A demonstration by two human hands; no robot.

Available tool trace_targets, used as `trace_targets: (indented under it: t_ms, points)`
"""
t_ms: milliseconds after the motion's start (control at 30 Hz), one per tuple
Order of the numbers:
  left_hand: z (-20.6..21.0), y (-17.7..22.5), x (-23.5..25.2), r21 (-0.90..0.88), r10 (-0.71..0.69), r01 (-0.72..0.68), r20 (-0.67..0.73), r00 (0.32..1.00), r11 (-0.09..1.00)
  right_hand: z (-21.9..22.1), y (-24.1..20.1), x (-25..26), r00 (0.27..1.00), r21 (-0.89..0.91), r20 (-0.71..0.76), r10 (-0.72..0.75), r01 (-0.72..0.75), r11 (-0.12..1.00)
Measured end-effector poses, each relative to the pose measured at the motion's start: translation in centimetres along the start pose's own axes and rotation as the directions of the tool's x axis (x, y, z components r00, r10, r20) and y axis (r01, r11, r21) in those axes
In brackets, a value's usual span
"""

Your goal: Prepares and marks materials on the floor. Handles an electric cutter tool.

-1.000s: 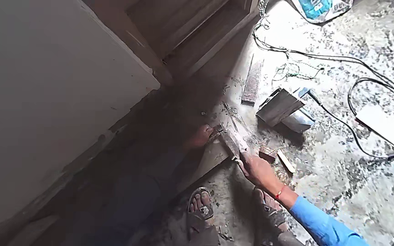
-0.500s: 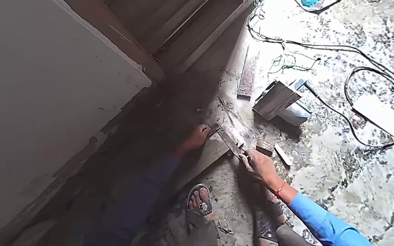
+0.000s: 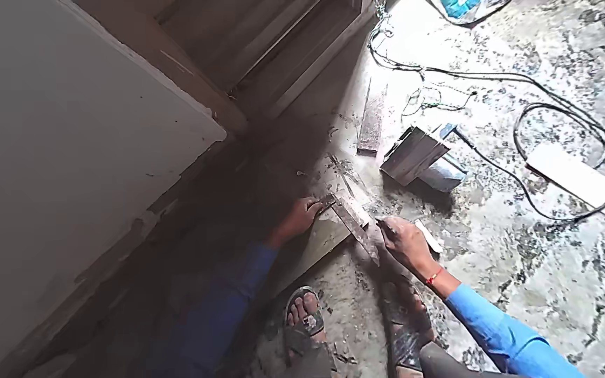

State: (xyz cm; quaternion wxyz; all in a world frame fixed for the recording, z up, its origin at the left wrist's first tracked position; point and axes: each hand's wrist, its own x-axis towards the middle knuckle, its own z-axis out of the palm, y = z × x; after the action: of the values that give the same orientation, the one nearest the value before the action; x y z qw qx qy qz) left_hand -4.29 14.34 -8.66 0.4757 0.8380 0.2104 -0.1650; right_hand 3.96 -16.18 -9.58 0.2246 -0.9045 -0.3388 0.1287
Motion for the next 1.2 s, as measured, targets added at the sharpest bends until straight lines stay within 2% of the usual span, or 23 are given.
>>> trace_targets:
  t_ms: [100,233,333,400,500,533,600,667,733,800,900,933,1000,1067,1100,1133,1200]
  points:
    - [0.1,0.2,-0.7,0.064,-0.001,0.002,-0.011,1.000,0.998,-1.6,1.4,1.6,0.978,0.104,-0.204,0.029,-0.008,0.995]
    - [1.3,0.7,-0.8,0.110,0.136,-0.132,-0.031,0.990,0.985,-6.8,3.2,2.4,0.917,0.284,-0.303,0.260,-0.173,0.943]
    - [1.2,0.4,-0.9,0.157,0.106,-0.107,0.015,0.994,0.982,-10.9,4.2,2.3,0.818,0.430,-0.409,0.404,-0.218,0.876]
    - [0.8,0.4,-1.0,0.156,0.048,-0.050,0.015,0.999,0.987,-12.7,6.1,2.4,0.720,0.532,-0.474,0.507,-0.224,0.816]
    - [1.4,-0.4,-0.7,0.120,0.051,-0.048,-0.029,0.998,0.992,-15.5,10.2,2.1,0.604,0.676,-0.472,0.642,-0.220,0.703]
    - [1.5,-0.8,-0.8,0.119,0.042,-0.038,-0.037,0.998,0.992,-15.8,11.4,1.8,0.567,0.677,-0.475,0.673,-0.253,0.691]
    - [1.4,-0.6,-0.9,0.128,0.041,-0.035,-0.041,0.998,0.991,-15.4,14.0,0.0,0.491,0.533,-0.534,0.688,-0.437,0.725]
    - [1.7,-0.3,-0.5,0.124,0.048,-0.041,-0.059,0.997,0.991,-14.8,17.3,-2.3,0.490,0.350,-0.563,0.665,-0.588,0.730]
    - [1.7,-0.2,-0.6,0.133,0.054,-0.047,-0.050,0.997,0.990,-14.1,20.8,-4.2,0.478,0.247,-0.570,0.668,-0.676,0.695]
    - [1.6,0.1,-0.8,0.152,0.058,-0.052,-0.036,0.998,0.987,-14.7,23.7,-4.8,0.538,0.117,-0.539,0.648,-0.714,0.690]
    - [1.5,0.0,-0.7,0.169,0.061,-0.055,-0.030,0.998,0.984,-16.1,26.7,-4.8,0.663,-0.035,-0.316,0.679,-0.723,0.690]
    - [1.5,0.0,-0.5,0.167,0.067,-0.060,-0.037,0.997,0.984,-16.4,27.5,-4.7,0.697,-0.083,-0.283,0.659,-0.702,0.707]
    - [1.7,0.1,-0.6,0.158,0.073,-0.063,-0.053,0.996,0.985,-16.5,27.0,-4.9,0.750,-0.167,-0.326,0.576,-0.645,0.746]
    - [1.7,0.1,-0.9,0.166,0.054,-0.045,-0.053,0.997,0.985,-15.1,25.1,-5.1,0.802,-0.243,-0.494,0.336,-0.499,0.832]
    - [1.6,0.3,-0.9,0.173,0.048,-0.038,-0.051,0.998,0.984,-14.2,23.8,-5.0,0.824,-0.243,-0.491,0.282,-0.441,0.864]
    - [1.5,0.4,-0.8,0.177,0.046,-0.037,-0.047,0.998,0.984,-13.3,22.6,-4.6,0.862,-0.222,-0.410,0.299,-0.413,0.883]
    - [1.4,0.6,-0.7,0.177,0.047,-0.041,-0.028,0.998,0.983,-11.7,20.8,-3.0,0.902,-0.147,-0.134,0.410,-0.427,0.892]
